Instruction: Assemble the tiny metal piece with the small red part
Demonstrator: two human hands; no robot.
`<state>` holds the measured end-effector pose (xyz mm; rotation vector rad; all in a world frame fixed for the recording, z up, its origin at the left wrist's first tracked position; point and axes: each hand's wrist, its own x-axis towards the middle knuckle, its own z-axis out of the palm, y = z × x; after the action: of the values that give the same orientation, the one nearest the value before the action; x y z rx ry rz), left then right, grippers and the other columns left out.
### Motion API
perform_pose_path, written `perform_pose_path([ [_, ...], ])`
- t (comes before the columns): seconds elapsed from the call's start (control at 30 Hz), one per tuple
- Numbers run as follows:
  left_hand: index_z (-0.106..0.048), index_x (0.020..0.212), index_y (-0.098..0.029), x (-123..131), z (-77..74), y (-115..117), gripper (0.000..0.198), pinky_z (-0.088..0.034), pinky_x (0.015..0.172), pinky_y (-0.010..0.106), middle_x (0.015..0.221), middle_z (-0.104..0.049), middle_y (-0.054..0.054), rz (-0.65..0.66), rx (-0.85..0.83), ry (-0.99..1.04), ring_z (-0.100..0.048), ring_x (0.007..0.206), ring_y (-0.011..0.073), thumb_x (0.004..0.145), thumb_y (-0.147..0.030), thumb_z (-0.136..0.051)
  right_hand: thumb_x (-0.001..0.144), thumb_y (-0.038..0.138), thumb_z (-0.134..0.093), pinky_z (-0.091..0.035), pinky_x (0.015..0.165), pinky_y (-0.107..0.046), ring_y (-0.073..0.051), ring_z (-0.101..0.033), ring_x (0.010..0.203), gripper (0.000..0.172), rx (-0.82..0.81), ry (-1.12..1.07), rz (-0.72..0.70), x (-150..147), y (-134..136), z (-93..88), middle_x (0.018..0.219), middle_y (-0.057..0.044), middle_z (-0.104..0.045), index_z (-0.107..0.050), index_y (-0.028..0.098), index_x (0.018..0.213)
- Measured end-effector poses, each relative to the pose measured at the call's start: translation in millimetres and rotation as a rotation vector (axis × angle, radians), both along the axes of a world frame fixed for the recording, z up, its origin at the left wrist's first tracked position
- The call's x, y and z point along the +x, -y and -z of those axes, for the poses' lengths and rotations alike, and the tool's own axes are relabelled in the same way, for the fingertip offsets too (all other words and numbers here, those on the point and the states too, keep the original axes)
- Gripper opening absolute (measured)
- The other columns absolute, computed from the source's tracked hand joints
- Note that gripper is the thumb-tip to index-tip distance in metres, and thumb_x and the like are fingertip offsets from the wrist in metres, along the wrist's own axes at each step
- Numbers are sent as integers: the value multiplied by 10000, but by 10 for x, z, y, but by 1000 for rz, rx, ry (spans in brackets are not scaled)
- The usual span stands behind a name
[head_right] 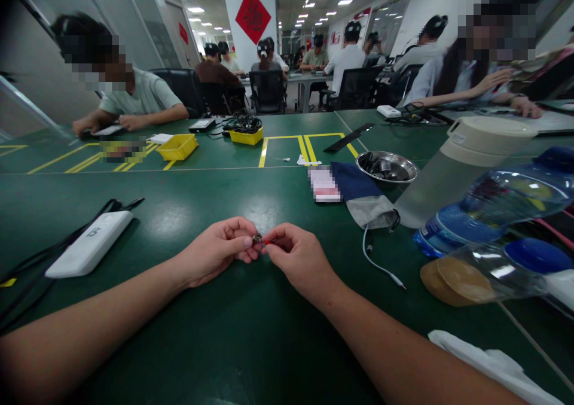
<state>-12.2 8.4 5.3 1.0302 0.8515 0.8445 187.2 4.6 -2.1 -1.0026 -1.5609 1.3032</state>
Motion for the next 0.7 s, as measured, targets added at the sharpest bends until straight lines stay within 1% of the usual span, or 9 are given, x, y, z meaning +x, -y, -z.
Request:
perform_pose_path([
  [0.07,-581,1000,-134,3,16,0,187,-507,665,228,864,-710,81,7,6,-9,-671,736,132,864,-236,-657,795,197,-670,-554,762,-328,-187,-716,805,110,-8,-4,1,5,6,0,852,-42,-737,-669,177,904],
  [0.13,-585,997,-133,4,32,0,176,-504,669,232,877,-710,86,6,12,-13,-667,742,131,879,-252,-638,796,206,-673,-556,765,-334,-191,-719,808,121,-19,5,16,12,10,-2,855,-46,-738,-670,175,913],
  [0.2,-593,988,-134,3,41,2,183,-495,674,226,858,-697,66,3,29,-18,-652,744,121,854,-233,-669,797,219,-678,-558,771,-343,-196,-719,818,135,-31,13,31,18,12,-9,871,-53,-739,-670,177,924],
  [0.3,-604,975,-138,0,40,4,234,-470,665,205,810,-657,19,-11,62,-24,-612,730,97,782,-166,-734,786,228,-692,-559,776,-347,-197,-716,823,140,-40,27,56,19,10,-24,881,-55,-739,-672,183,917],
  [0.43,-604,929,-139,3,28,14,235,-431,644,188,783,-625,-8,-22,67,-33,-563,687,68,744,-121,-749,776,219,-701,-553,756,-337,-191,-713,799,135,-57,51,54,12,8,-34,860,-48,-736,-673,184,904],
  [0.6,-613,934,-132,15,16,16,224,-453,701,216,809,-651,13,-6,65,-46,-595,732,89,745,-100,-729,782,216,-701,-543,740,-313,-164,-697,761,114,-54,4,1,10,2,-27,826,-28,-730,-671,182,887],
  [0.7,-608,952,-133,15,19,12,237,-466,686,225,820,-659,24,-6,63,-42,-609,740,104,755,-138,-740,782,224,-709,-539,729,-306,-158,-687,747,111,-53,-2,-2,10,-1,-20,809,-25,-719,-669,175,874],
])
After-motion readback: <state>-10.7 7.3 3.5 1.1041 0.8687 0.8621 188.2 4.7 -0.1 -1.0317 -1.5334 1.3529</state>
